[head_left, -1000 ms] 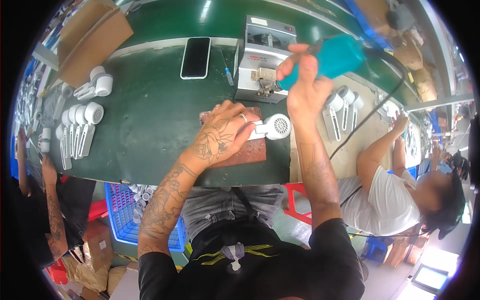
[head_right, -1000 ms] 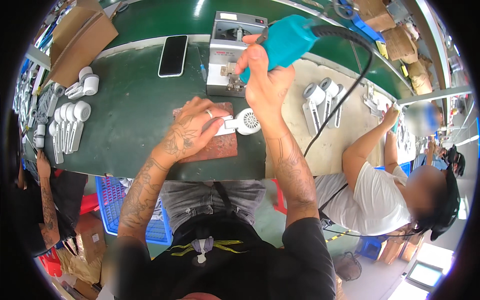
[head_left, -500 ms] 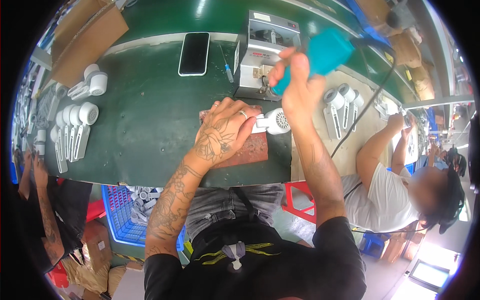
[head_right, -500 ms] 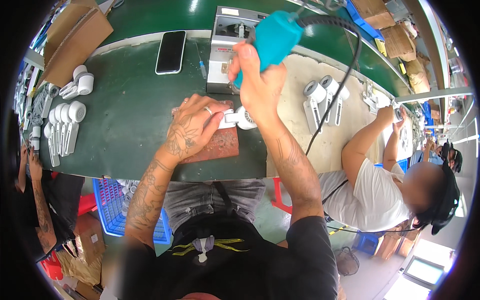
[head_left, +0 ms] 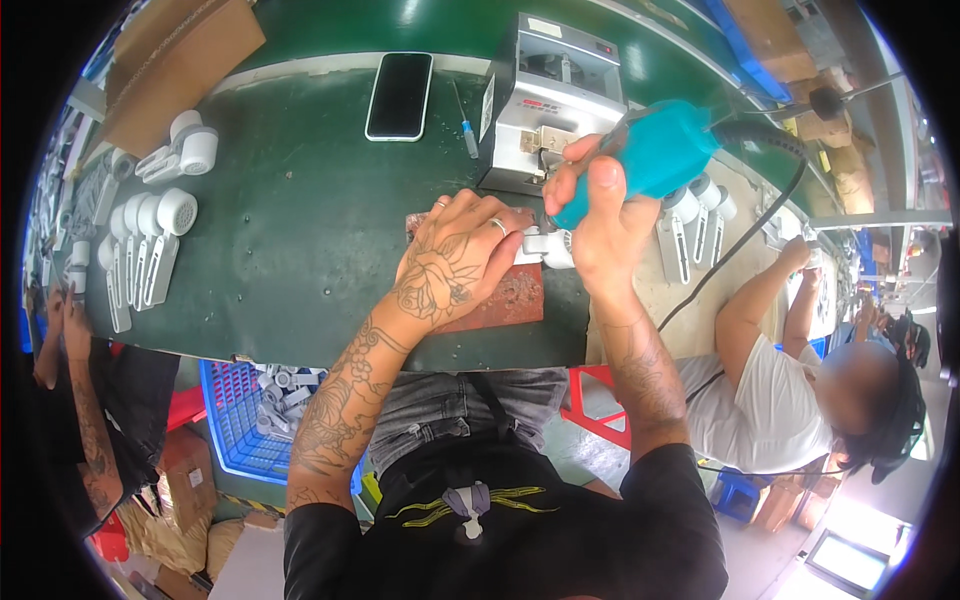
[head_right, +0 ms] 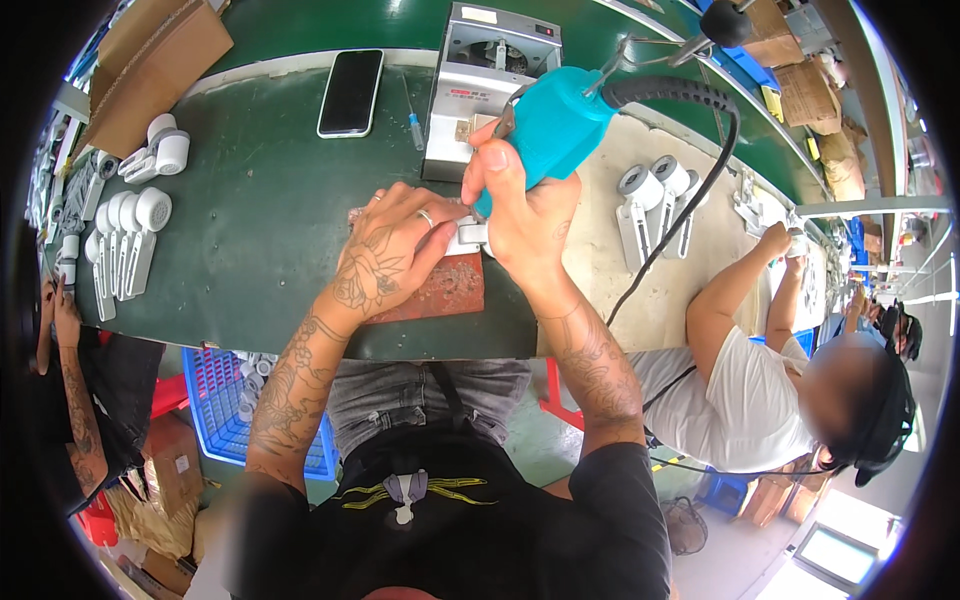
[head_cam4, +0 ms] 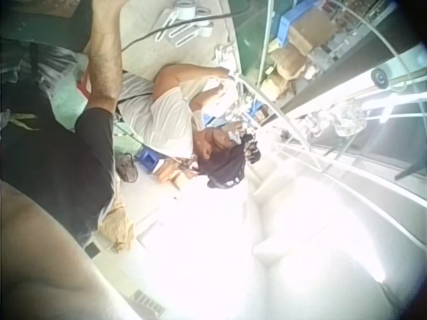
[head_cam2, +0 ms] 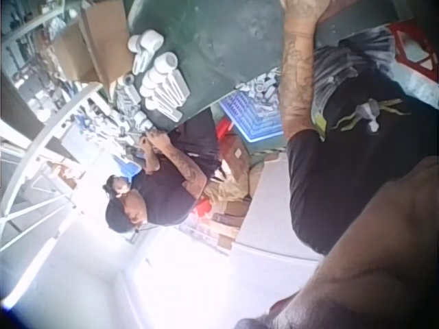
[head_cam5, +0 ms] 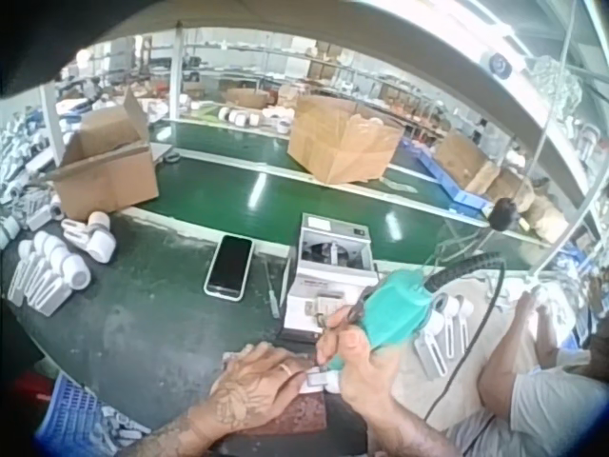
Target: Assembling plastic components of an electronic device, likely a small hair dryer, using an electric screwdriver on a factory production line.
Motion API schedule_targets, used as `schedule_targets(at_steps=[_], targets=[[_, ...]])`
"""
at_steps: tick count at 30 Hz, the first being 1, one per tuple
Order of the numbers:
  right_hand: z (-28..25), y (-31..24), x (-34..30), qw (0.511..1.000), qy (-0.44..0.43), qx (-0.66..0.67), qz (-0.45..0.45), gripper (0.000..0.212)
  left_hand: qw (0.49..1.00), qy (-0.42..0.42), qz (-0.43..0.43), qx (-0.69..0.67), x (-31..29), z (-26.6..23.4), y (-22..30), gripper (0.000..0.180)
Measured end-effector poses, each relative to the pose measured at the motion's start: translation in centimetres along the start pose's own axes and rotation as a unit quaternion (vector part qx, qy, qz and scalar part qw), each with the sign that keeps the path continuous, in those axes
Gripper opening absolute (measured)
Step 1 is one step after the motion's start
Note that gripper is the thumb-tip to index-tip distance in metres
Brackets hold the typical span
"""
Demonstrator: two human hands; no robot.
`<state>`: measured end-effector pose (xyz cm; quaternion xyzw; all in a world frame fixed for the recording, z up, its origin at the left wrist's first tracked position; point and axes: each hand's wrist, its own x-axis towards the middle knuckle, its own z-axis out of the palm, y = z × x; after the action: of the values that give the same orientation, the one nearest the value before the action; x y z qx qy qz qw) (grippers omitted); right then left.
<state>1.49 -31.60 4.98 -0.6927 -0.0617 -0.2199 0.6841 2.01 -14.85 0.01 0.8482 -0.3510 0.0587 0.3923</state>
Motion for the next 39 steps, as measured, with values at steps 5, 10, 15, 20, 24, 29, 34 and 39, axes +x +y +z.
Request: schedule_targets(at_steps=[5,10,15,20,24,29,34,39], targets=[[0.0,1.1,-0.4,1.000,-0.013,0.014,-0.011,0.044,0.999,0.019,0.017,0.032,0.0,0.1,0.1,0.020],[0.0,1.3,-0.4,1.000,-0.021,0.024,-0.001,0.040,0.998,0.029,0.022,0.050,0.1,0.2,0.3,0.018],[-0.2,0.4,0.2,1.000,0.002,0.001,0.015,0.045,0.997,0.020,0.026,0.065,-0.1,0.3,0.2,0.021],[-0.3,-0.7,3.2,0.996,0.051,-0.034,-0.069,0.053,0.998,-0.004,0.015,0.057,-0.2,0.3,0.1,0.024],[0.4,-0.1,4.6,0.992,0.042,-0.074,-0.089,0.050,0.999,-0.015,0.001,0.044,-0.4,0.0,0.2,0.026],[-0.1,2.0,4.6,0.995,0.043,0.007,-0.087,0.039,0.999,-0.007,0.018,0.035,-0.2,0.1,0.4,0.026],[0.6,0.4,3.8,0.999,0.013,-0.029,-0.036,0.041,0.999,-0.020,0.000,0.024,-0.6,-0.3,0.1,0.027],[-0.9,-1.6,0.1,0.999,0.031,0.030,-0.022,0.060,0.999,-0.007,0.016,0.050,-0.2,0.1,0.2,0.028]])
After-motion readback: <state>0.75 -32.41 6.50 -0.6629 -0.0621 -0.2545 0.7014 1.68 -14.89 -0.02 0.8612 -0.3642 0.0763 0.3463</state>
